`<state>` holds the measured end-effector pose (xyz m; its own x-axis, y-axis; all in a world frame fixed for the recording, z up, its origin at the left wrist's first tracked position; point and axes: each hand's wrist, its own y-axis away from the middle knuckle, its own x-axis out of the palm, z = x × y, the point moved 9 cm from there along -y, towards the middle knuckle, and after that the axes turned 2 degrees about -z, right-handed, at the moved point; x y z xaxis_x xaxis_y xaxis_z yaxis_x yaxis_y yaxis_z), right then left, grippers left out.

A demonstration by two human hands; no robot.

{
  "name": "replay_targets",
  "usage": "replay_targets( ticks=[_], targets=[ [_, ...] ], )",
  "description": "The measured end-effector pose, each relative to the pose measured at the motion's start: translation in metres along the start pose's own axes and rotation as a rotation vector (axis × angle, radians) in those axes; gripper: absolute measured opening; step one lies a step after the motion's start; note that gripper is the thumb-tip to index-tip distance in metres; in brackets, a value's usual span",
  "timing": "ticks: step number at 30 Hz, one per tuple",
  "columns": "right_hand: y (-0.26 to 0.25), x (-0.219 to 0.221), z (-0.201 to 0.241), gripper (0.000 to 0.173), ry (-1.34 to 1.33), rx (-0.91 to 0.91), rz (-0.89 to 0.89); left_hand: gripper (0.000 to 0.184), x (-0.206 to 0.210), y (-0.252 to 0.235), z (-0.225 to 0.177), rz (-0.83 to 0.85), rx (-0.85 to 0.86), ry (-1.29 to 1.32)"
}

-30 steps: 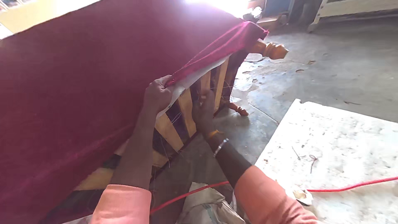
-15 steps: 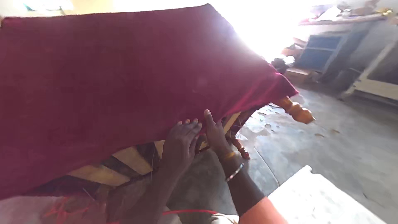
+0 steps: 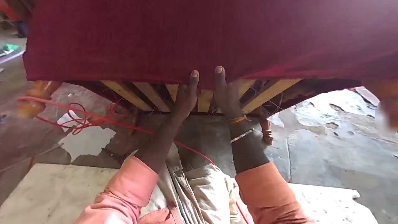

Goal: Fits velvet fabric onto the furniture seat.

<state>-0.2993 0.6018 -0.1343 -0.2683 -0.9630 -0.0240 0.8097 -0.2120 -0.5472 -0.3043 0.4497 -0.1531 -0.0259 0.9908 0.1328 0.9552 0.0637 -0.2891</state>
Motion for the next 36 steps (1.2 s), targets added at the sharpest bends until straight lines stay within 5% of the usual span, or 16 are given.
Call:
replay_targets(
  ticks=[9,14,20,31,36],
  targets=[
    [0.020,0.001,-0.005,0.044,0.050,0.082,0.112,0.032,-0.007,0.023,-0.007,-0.080,0.094,-0.052],
    [0.023,0.002,-0.017,0.046,-0.067,0.190,0.118,0.035,-0.008,0.024,-0.003,-0.103,-0.047,-0.103],
    [0.024,0.008,-0.009,0.051,-0.089,0.122,0.027,0.046,-0.009,0.023,0.002,-0.095,-0.070,-0.065],
    [0.021,0.000,0.018,0.059,0.279,0.131,-0.001,0.057,-0.002,0.017,0.017,-0.048,-0.088,0.032],
    [0.030,-0.001,0.006,0.062,0.184,0.091,0.009,0.052,0.001,0.020,0.017,-0.002,-0.076,0.119]
  ],
)
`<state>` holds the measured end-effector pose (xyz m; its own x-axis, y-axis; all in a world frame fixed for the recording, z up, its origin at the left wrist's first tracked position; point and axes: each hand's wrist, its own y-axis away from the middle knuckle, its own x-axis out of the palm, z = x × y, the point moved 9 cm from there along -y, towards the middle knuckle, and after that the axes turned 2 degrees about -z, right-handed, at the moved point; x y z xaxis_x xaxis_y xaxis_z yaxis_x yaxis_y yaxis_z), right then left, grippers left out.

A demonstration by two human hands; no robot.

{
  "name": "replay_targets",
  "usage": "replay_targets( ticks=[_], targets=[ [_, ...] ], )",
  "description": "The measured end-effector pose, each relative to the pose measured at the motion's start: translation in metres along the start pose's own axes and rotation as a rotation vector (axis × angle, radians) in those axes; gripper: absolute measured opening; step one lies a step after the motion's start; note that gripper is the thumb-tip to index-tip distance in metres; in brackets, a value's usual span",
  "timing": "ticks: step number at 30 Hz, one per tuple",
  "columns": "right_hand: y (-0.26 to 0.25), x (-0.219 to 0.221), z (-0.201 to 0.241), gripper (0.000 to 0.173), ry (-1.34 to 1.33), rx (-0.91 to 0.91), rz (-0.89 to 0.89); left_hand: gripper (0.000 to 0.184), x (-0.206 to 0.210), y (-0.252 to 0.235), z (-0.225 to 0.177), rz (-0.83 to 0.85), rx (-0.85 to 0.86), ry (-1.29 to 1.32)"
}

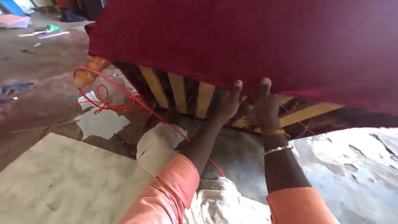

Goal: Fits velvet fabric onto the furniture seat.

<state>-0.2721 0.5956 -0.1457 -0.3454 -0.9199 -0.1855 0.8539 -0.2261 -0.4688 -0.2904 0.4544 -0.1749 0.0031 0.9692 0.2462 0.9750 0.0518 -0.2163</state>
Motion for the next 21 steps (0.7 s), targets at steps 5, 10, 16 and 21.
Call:
replay_targets(
  ticks=[5,10,16,21],
  targets=[
    [-0.016,0.005,-0.008,0.061,-0.022,0.012,-0.054,0.048,-0.001,-0.012,0.008,0.055,0.063,0.041],
    [-0.015,0.008,-0.006,0.056,-0.133,0.013,-0.044,0.052,-0.001,-0.006,0.004,0.050,0.019,-0.011],
    [-0.001,-0.001,-0.005,0.073,-0.002,0.104,-0.060,0.066,-0.004,0.003,-0.001,-0.050,-0.079,-0.195],
    [-0.008,0.004,-0.023,0.071,-0.008,0.158,-0.011,0.060,0.007,0.026,-0.079,0.184,0.190,-0.846]
  ],
)
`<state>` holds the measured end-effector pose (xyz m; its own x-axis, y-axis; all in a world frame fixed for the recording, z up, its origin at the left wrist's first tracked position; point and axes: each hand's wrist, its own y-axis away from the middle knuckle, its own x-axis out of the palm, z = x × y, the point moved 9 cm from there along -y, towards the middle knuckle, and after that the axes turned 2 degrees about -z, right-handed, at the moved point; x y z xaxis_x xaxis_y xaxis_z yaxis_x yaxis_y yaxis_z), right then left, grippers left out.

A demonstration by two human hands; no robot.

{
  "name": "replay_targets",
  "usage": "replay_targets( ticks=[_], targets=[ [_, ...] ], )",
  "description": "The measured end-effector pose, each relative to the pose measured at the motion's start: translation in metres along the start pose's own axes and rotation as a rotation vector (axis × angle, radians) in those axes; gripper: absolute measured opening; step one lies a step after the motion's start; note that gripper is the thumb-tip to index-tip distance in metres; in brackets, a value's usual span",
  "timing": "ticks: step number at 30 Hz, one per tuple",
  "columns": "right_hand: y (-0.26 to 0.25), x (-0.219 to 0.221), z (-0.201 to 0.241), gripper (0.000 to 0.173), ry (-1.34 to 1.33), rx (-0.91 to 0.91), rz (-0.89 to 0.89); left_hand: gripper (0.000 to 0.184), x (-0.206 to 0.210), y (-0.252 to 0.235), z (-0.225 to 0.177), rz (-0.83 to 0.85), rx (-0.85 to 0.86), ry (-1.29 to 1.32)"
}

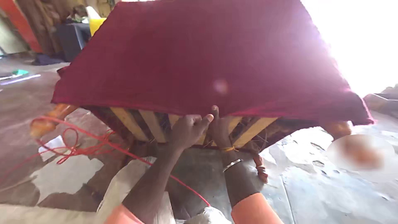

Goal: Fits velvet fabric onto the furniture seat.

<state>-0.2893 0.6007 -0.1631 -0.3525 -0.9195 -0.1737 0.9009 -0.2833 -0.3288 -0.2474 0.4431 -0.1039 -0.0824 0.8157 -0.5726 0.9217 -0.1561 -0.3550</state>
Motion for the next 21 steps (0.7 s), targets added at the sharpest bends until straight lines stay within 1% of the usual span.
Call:
replay_targets(
  ticks=[2,3,4,5,7,8,9,10,12,15,17,19,20,21],
  targets=[
    [-0.003,0.005,-0.005,0.066,-0.016,-0.003,-0.002,0.043,-0.027,-0.019,-0.051,-0.075,0.362,-0.220],
    [-0.005,0.005,-0.004,0.060,-0.033,-0.031,-0.030,0.042,-0.035,-0.036,-0.069,-0.082,0.497,-0.332],
    [-0.008,0.005,-0.002,0.053,-0.061,-0.070,-0.051,0.050,-0.038,-0.058,-0.079,-0.070,0.578,-0.459],
    [-0.010,0.005,0.000,0.048,-0.080,-0.112,-0.065,0.068,-0.037,-0.084,-0.080,-0.027,0.605,-0.588],
    [-0.016,0.006,-0.001,0.046,-0.086,-0.198,-0.102,0.113,-0.028,-0.134,-0.061,0.114,0.567,-0.794],
    [-0.020,0.007,-0.004,0.046,-0.067,-0.238,-0.123,0.129,-0.020,-0.153,-0.050,0.196,0.534,-0.857],
    [-0.023,0.009,-0.007,0.046,-0.045,-0.267,-0.133,0.136,-0.013,-0.163,-0.039,0.254,0.505,-0.891],
    [-0.025,0.010,-0.011,0.046,-0.023,-0.277,-0.140,0.135,-0.008,-0.167,-0.031,0.272,0.493,-0.895],
    [-0.026,0.012,-0.019,0.049,-0.006,-0.262,-0.136,0.125,-0.003,-0.163,-0.024,0.229,0.515,-0.895],
    [-0.026,0.012,-0.020,0.041,-0.084,-0.299,-0.168,0.113,-0.001,-0.152,-0.023,0.178,0.532,-0.909],
    [-0.027,0.014,-0.017,0.035,-0.141,-0.352,-0.183,0.105,-0.004,-0.143,-0.023,0.109,0.558,-0.910],
    [-0.026,0.014,-0.015,0.032,-0.155,-0.382,-0.204,0.088,-0.007,-0.123,-0.027,-0.050,0.631,-0.831],
    [-0.025,0.013,-0.015,0.032,-0.143,-0.384,-0.196,0.074,-0.007,-0.105,-0.026,-0.181,0.687,-0.698],
    [-0.025,0.015,-0.017,0.033,-0.139,-0.371,-0.166,0.057,-0.006,-0.082,-0.019,-0.320,0.733,-0.486]
  ],
)
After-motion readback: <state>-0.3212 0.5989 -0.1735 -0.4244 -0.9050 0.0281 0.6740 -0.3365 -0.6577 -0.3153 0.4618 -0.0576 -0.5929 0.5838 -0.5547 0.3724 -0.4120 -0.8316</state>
